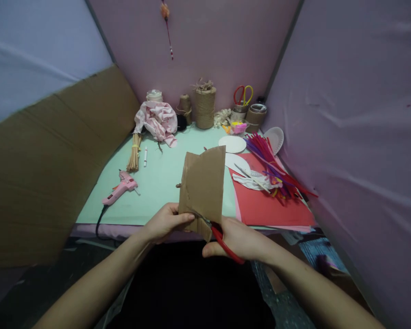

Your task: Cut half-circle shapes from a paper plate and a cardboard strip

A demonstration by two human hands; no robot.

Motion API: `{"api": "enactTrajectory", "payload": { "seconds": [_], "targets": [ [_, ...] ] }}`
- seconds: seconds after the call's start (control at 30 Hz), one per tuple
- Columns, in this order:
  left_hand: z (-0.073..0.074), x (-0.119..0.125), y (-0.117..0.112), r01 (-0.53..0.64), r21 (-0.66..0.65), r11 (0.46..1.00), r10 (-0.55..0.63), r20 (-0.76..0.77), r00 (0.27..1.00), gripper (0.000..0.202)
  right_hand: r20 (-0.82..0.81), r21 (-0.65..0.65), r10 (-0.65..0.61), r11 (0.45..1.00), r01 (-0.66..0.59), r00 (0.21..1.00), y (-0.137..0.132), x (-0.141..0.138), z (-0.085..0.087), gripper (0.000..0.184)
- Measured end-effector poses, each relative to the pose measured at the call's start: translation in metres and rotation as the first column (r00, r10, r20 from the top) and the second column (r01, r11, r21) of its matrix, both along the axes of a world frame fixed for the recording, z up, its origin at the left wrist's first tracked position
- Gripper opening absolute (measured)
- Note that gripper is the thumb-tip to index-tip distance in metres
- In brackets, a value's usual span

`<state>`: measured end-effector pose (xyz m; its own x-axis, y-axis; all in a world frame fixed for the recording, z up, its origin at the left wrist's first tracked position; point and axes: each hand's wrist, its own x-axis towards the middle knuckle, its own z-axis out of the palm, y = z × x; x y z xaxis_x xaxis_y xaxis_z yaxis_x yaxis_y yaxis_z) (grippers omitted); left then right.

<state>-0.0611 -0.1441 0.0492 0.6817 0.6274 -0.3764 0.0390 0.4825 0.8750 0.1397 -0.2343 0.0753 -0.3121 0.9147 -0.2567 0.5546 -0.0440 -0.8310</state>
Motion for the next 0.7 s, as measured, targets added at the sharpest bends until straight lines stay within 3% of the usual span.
{"api": "enactTrajectory", "payload": {
  "seconds": [0.13,0.27,0.53,0.7],
  "targets": [
    [0.002,0.002,-0.007,-0.039,0.005,0.999,0.039,0.013,0.999,0.032,0.000,0.049,0.039,0.998,-0.039,0.999,0.002,-0.003,0.003,0.070],
    [0.004,0.001,-0.010,-0.062,-0.008,0.998,0.063,0.029,0.998,0.033,0.022,0.046,0.001,0.999,-0.002,1.000,0.001,-0.007,0.003,0.066],
    [0.002,0.005,-0.018,-0.099,-0.052,0.994,0.102,0.071,0.992,0.038,0.037,0.023,-0.106,0.994,0.105,0.994,0.001,-0.005,-0.006,0.042],
    [0.004,0.001,-0.004,-0.067,-0.025,0.997,0.069,0.063,0.996,0.038,0.073,0.009,-0.139,0.990,0.139,0.988,-0.001,-0.004,-0.010,0.046]
  ]
}}
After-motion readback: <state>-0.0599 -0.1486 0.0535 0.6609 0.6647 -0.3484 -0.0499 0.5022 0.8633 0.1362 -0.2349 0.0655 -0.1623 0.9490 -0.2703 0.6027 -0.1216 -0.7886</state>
